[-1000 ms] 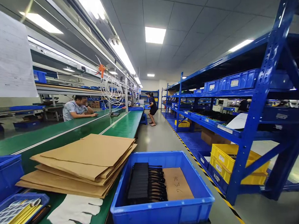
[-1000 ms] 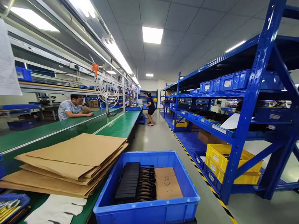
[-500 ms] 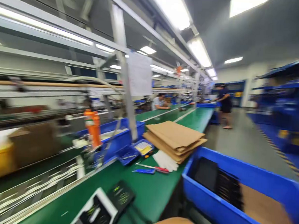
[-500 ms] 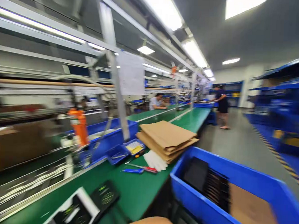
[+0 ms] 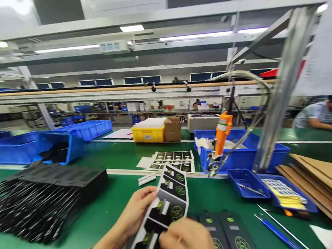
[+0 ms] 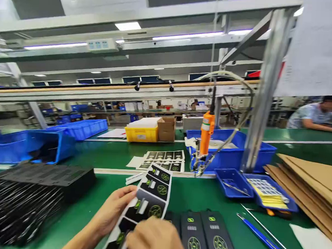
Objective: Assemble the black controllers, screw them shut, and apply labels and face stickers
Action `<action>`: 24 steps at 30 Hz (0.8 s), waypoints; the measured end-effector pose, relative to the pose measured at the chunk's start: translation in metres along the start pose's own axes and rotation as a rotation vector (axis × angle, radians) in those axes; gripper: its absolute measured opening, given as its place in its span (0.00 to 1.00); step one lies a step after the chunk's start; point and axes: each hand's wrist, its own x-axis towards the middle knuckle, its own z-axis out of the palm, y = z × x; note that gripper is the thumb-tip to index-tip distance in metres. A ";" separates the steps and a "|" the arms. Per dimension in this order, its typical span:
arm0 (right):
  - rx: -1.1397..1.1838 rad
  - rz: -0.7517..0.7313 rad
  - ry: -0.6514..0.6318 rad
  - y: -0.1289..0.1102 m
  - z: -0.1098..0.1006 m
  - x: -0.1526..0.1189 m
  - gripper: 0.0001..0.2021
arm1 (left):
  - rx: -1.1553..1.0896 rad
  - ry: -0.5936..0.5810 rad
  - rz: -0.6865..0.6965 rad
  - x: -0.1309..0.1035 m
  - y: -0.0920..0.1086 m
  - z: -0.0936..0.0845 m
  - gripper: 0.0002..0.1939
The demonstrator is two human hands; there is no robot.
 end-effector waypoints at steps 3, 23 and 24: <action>0.056 0.180 0.032 0.029 0.006 0.003 0.12 | -0.005 -0.013 -0.024 0.013 -0.011 0.009 0.23; -0.050 0.171 0.018 0.069 -0.006 -0.001 0.13 | 0.182 -0.101 0.085 0.022 -0.023 0.025 0.21; -0.042 0.159 0.012 0.070 -0.006 0.000 0.13 | 0.180 -0.104 0.083 0.020 -0.023 0.027 0.21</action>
